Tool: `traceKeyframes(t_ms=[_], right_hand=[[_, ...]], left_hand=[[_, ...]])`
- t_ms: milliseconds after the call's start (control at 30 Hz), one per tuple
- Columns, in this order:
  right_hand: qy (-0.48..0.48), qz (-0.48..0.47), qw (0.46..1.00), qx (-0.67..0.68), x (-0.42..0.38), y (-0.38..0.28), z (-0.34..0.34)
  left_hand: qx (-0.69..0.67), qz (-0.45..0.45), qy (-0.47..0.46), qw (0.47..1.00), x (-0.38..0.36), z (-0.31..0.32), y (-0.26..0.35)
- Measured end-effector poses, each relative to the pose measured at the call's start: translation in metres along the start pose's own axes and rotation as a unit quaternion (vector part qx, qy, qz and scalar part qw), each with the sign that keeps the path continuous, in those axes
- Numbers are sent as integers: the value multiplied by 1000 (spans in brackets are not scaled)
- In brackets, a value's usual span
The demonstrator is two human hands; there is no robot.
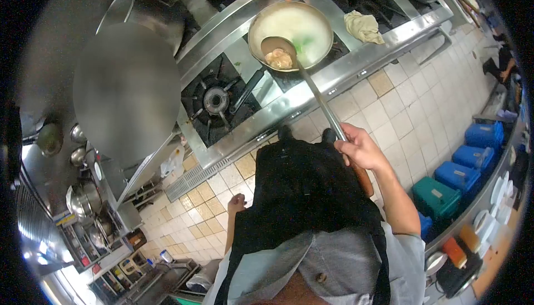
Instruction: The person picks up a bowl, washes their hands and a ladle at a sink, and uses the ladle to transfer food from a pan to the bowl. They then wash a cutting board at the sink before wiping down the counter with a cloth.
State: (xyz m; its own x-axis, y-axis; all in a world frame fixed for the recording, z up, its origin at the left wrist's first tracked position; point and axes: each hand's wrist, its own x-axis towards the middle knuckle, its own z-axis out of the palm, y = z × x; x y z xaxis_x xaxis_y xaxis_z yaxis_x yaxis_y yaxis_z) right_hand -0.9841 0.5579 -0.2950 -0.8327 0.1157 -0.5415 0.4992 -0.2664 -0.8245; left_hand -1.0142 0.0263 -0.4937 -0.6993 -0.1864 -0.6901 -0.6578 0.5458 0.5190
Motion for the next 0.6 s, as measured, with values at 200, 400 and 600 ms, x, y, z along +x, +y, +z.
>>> traceKeyframes(t_ms=[200, 400, 600], right_hand=[[-35, 2, 996, 86, 10, 8, -30], [-31, 23, 964, 262, 8, -3, -26], [-4, -12, 981, 194, -17, -22, 19]], left_hand=[[-12, 12, 34, 999, -81, 38, -124], [-46, 23, 0, 999, -95, 44, -245], [6, -70, 74, 995, -126, 29, -156]])
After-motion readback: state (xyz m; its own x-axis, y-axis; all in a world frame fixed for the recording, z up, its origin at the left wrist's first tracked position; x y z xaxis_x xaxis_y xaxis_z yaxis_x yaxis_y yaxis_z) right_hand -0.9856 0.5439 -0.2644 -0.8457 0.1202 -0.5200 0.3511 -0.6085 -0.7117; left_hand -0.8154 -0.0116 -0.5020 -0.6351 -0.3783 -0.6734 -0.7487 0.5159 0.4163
